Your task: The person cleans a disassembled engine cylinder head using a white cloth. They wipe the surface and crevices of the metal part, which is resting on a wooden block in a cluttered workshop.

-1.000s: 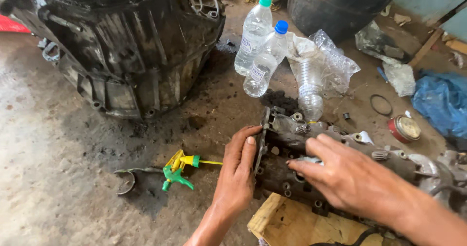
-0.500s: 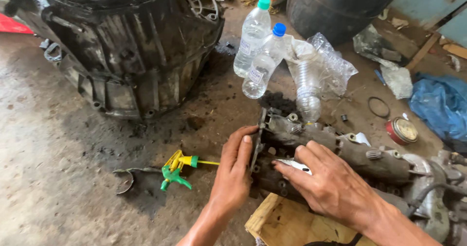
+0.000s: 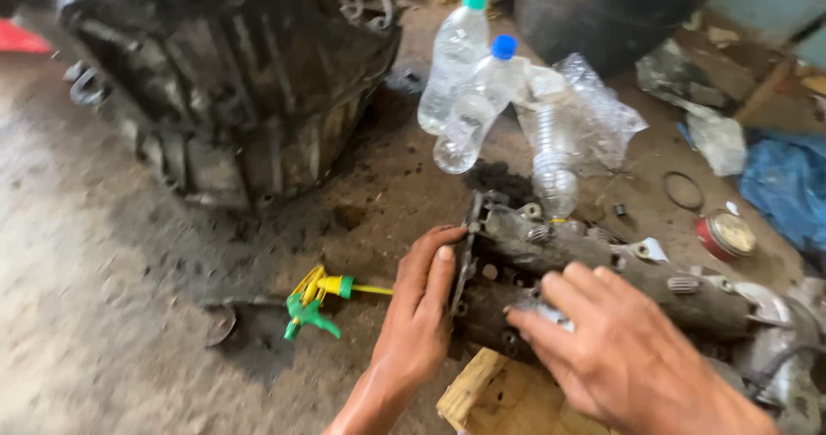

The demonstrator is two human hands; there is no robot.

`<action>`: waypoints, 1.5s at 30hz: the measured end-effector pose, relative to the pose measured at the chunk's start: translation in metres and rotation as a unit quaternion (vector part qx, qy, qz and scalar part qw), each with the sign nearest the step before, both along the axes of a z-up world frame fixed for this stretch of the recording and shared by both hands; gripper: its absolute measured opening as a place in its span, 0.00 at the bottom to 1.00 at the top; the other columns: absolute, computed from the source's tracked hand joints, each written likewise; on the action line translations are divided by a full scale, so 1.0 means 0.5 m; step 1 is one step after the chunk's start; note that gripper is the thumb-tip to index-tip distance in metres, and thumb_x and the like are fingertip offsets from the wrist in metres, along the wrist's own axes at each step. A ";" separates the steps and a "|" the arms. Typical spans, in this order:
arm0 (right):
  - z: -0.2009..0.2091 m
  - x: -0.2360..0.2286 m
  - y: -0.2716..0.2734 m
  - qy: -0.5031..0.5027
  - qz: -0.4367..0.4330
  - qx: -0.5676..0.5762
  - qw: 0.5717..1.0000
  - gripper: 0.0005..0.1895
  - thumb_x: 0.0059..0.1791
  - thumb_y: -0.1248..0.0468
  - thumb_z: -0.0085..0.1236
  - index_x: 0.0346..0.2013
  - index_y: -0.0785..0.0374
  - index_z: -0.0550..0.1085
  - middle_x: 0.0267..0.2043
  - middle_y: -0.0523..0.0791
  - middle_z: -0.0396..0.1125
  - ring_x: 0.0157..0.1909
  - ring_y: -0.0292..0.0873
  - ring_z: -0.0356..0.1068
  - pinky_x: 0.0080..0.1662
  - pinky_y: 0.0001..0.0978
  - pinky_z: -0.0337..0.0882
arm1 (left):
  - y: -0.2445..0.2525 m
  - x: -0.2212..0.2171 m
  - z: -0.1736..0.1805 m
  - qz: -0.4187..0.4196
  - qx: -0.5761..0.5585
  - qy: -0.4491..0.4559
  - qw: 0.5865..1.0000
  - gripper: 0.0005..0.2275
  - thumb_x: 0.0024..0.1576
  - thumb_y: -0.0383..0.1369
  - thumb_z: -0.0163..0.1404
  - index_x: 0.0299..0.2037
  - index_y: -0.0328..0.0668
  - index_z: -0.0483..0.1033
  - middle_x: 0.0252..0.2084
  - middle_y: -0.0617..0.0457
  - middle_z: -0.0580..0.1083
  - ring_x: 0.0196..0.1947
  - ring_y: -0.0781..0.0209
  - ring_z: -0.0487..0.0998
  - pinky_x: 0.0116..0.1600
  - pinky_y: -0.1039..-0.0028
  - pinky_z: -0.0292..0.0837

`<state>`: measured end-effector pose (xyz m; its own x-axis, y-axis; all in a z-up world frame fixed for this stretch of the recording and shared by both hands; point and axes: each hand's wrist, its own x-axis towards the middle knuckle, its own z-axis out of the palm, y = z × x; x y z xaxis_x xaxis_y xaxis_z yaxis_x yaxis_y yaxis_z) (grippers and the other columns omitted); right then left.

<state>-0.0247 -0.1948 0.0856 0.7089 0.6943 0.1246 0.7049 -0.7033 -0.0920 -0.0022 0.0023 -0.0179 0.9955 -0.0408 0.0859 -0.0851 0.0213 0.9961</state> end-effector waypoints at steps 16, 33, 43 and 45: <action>0.048 0.171 -0.012 0.286 0.012 -0.309 0.907 0.12 0.55 0.54 0.50 0.48 0.55 0.74 0.41 0.46 0.67 0.47 0.45 0.70 0.51 0.38 0.71 | 0.003 -0.006 0.022 0.014 -0.002 0.021 1.000 0.17 0.67 0.39 0.37 0.58 0.44 0.74 0.66 0.47 0.69 0.69 0.51 0.65 0.70 0.66 0.57; 0.025 0.008 -0.122 0.297 -0.448 0.247 0.806 0.12 0.49 0.57 0.62 0.38 0.64 0.80 0.23 0.44 0.72 0.24 0.41 0.67 0.28 0.37 0.65 | 0.005 0.000 0.019 -0.032 -0.037 0.031 0.998 0.18 0.67 0.39 0.36 0.60 0.40 0.73 0.64 0.49 0.72 0.67 0.59 0.69 0.68 0.71 0.58; -0.150 -0.069 -0.169 0.233 -0.577 0.435 0.651 0.19 0.50 0.58 0.60 0.21 0.70 0.74 0.17 0.42 0.60 0.18 0.37 0.58 0.23 0.34 0.59 | 0.002 0.001 0.050 -0.040 -0.092 0.184 0.978 0.19 0.65 0.40 0.36 0.59 0.43 0.72 0.61 0.51 0.73 0.60 0.63 0.71 0.63 0.73 0.64; -0.126 -0.077 -0.178 0.260 -0.606 0.437 0.611 0.16 0.49 0.58 0.59 0.23 0.67 0.75 0.18 0.42 0.62 0.18 0.38 0.60 0.23 0.34 0.56 | 0.006 0.003 0.045 -0.043 -0.070 0.109 0.991 0.19 0.66 0.40 0.36 0.60 0.41 0.72 0.63 0.51 0.72 0.62 0.63 0.69 0.65 0.73 0.61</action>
<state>-0.0632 -0.2838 0.0228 0.7381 -0.5509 -0.3896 -0.5704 -0.2011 -0.7964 -0.0006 0.0052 0.0049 0.9844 -0.1288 -0.1197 0.1395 0.1577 0.9776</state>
